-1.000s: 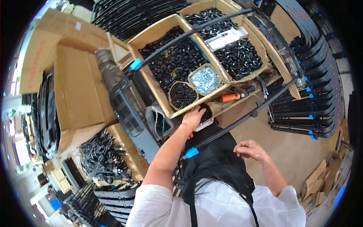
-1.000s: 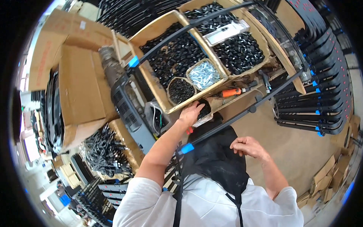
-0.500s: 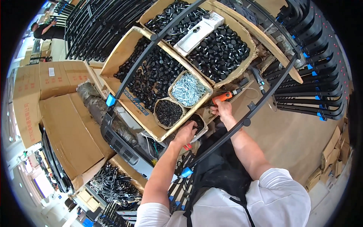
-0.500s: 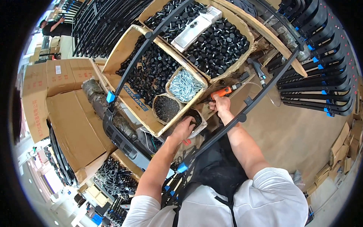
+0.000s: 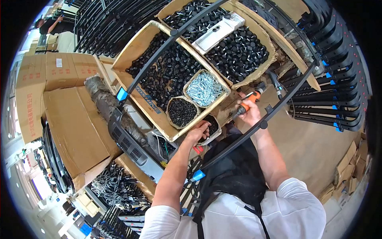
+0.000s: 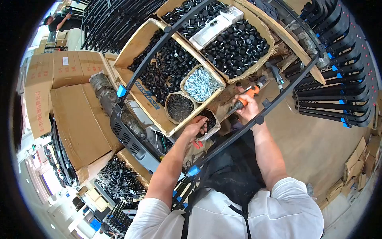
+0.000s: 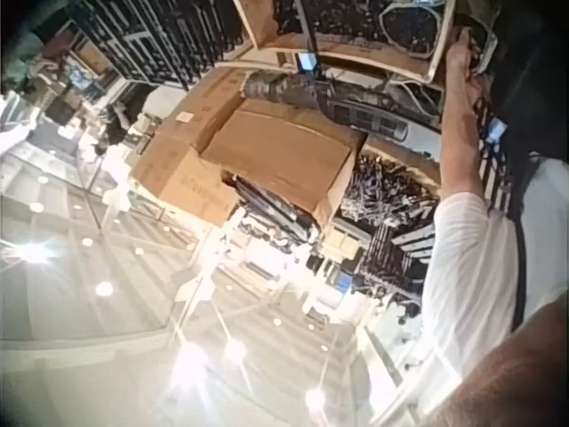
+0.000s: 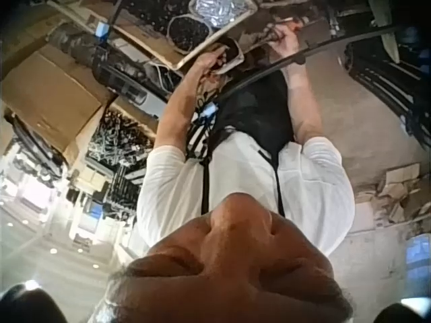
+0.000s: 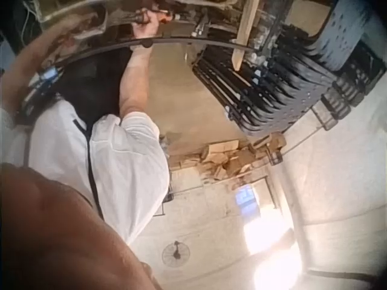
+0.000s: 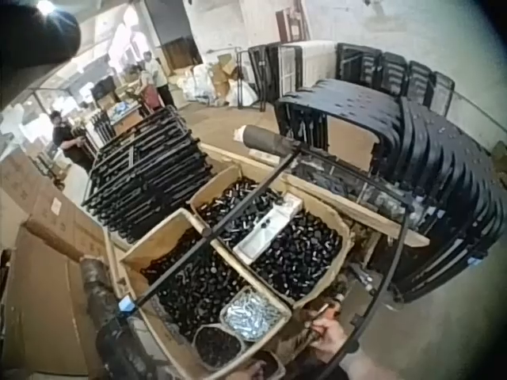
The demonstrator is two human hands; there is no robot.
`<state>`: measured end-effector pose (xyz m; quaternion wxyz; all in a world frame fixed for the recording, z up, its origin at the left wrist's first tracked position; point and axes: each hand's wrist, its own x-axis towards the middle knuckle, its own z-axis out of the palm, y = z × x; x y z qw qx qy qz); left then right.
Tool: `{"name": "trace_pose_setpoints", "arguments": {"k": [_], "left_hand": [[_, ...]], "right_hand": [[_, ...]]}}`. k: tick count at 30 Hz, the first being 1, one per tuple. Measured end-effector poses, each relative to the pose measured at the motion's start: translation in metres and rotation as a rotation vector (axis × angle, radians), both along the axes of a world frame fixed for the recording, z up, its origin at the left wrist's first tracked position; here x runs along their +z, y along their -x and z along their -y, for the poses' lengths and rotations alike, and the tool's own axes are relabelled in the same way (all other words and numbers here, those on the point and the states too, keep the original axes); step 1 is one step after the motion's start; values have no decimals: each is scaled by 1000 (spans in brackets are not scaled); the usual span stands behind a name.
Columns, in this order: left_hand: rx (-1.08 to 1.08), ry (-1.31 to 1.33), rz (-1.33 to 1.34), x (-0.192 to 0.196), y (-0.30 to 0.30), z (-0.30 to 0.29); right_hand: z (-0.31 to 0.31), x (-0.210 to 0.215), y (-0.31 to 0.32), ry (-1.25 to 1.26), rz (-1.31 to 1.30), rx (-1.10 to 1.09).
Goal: Assembling plastic components, wiring harnesses, and metal frames in a manufacturing environment using hand tools.
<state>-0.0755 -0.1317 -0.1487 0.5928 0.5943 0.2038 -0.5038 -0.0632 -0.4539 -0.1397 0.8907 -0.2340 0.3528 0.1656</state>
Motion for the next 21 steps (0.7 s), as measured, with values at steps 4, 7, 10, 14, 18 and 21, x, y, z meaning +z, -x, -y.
{"name": "trace_pose_setpoints", "arguments": {"k": [4, 7, 10, 14, 18, 21], "left_hand": [[175, 102, -60, -3, 2, -4], [229, 290, -114, 10, 1, -3], [237, 355, -111, 31, 0, -6], [279, 376, -89, 54, 7, -6], [390, 388, -24, 84, 16, -7], [560, 370, 31, 114, 27, -4]], "right_hand": [[1, 29, 54, -3, 8, 25], [-6, 50, 103, 56, 112, 97], [-10, 90, 141, 194, -37, 209], [-8, 147, 182, 385, 82, 186], [20, 216, 187, 980, 652, 547], [7, 287, 150, 849, 721, 494]]}}
